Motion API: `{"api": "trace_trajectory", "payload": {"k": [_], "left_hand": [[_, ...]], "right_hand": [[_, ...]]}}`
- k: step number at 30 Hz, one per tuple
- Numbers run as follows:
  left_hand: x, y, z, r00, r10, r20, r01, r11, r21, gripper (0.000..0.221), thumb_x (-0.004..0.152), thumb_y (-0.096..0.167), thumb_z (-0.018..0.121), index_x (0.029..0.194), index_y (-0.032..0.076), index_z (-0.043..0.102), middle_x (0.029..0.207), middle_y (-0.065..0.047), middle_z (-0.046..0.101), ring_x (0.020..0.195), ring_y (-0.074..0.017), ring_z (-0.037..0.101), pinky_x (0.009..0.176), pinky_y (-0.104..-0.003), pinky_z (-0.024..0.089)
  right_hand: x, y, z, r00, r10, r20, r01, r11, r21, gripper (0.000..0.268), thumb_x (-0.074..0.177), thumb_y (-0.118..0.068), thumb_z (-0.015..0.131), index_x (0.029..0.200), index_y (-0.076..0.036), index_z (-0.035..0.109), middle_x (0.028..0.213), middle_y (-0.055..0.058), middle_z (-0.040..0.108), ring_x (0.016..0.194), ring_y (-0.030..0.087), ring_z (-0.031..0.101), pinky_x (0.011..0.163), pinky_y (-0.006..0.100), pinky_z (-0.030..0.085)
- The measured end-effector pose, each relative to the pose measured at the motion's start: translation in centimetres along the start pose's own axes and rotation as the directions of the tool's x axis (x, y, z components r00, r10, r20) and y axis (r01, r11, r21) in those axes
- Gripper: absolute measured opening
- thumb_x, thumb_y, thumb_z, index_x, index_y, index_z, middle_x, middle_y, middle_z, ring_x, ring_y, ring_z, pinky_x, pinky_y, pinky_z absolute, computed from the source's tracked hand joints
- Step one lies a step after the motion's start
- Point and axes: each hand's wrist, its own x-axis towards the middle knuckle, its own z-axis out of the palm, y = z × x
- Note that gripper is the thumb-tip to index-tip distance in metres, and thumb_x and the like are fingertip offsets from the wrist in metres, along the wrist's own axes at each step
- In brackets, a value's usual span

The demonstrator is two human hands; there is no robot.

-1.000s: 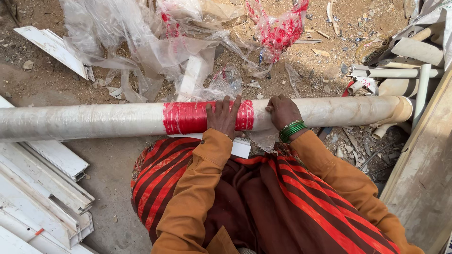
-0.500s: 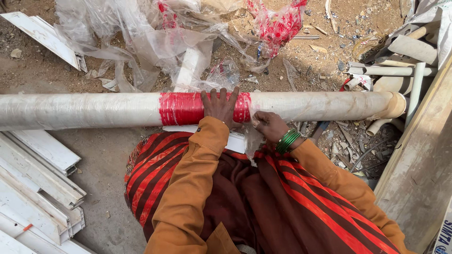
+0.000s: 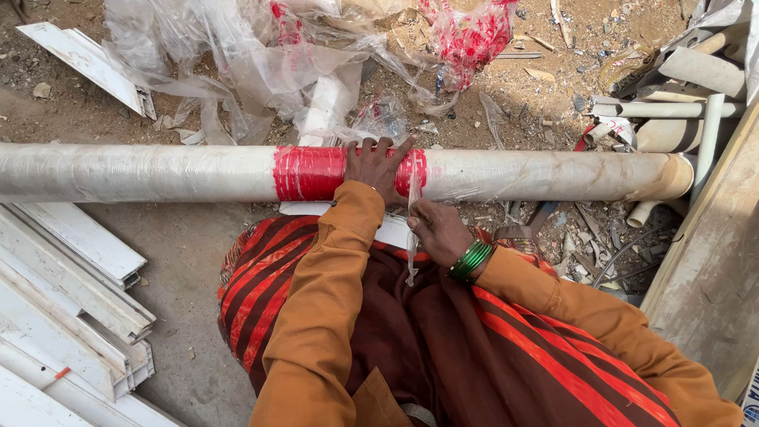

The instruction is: The person removes plastic wrap from a long cylindrical pipe by cutting it with a hand saw and peeling it off by hand.

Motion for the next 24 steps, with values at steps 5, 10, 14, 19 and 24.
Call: {"api": "trace_trajectory", "payload": {"k": [5, 10, 14, 19, 24], "left_hand": [[3.2, -0.6, -2.3, 0.95, -0.013, 0.311, 0.003, 0.999, 0.034, 0.128, 0.049, 0.071, 0.091, 0.157, 0.04, 0.03, 0.146, -0.009, 0.047, 0.138, -0.0369, 0.042, 0.113, -0.062, 0.028], [2.6, -1.8, -0.4, 0.993, 0.108, 0.04, -0.104, 0.991, -0.08, 0.122, 0.05, 0.063, 0.095, 0.151, 0.032, 0.035, 0.14, -0.009, 0.051, 0.138, -0.0328, 0.042, 0.116, -0.065, 0.024], [-4.1, -0.6, 3.7, 0.857, 0.054, -0.512, -0.286, 0.877, -0.387, 0.082, 0.08, 0.012, 0.08, 0.153, 0.024, 0.045, 0.146, -0.007, 0.054, 0.145, -0.028, 0.049, 0.128, -0.048, 0.035], [-5.6, 7.3, 6.2, 0.726, -0.314, -0.611, -0.287, 0.669, -0.685, 0.075, 0.071, 0.015, 0.082, 0.133, -0.007, 0.047, 0.129, -0.025, 0.049, 0.121, -0.0458, 0.046, 0.102, -0.053, 0.039], [-4.8, 6.8, 7.0, 0.735, -0.423, -0.53, -0.172, 0.639, -0.749, 0.037, 0.085, 0.015, 0.081, 0.112, 0.002, 0.06, 0.101, -0.02, 0.065, 0.095, -0.0424, 0.064, 0.081, -0.048, 0.051]], "right_hand": [[0.8, -1.2, -1.2, 0.992, 0.086, 0.093, -0.085, 0.996, -0.016, 0.02, 0.098, -0.022, 0.065, 0.097, -0.002, 0.062, 0.075, 0.015, 0.068, 0.067, 0.026, 0.068, 0.067, 0.04, 0.053], [6.1, 2.7, -4.3, 0.948, 0.197, 0.252, -0.302, 0.807, 0.508, 0.014, 0.1, -0.019, 0.063, 0.101, -0.004, 0.063, 0.083, 0.002, 0.066, 0.07, 0.008, 0.066, 0.058, 0.029, 0.06], [11.1, 5.2, -6.5, 0.94, 0.253, 0.227, -0.34, 0.683, 0.647, 0.013, 0.096, -0.014, 0.061, 0.104, -0.004, 0.064, 0.086, -0.001, 0.067, 0.064, 0.012, 0.066, 0.059, 0.027, 0.058], [9.8, 2.5, -1.3, 0.995, -0.035, 0.095, 0.012, 0.973, 0.229, 0.013, 0.094, -0.013, 0.067, 0.101, -0.002, 0.065, 0.079, 0.001, 0.066, 0.066, 0.011, 0.067, 0.061, 0.028, 0.055], [6.6, -1.0, -3.2, 0.95, 0.262, 0.169, -0.304, 0.898, 0.318, 0.015, 0.098, -0.016, 0.063, 0.098, -0.001, 0.064, 0.074, 0.002, 0.065, 0.062, 0.006, 0.062, 0.054, 0.025, 0.053]]}}
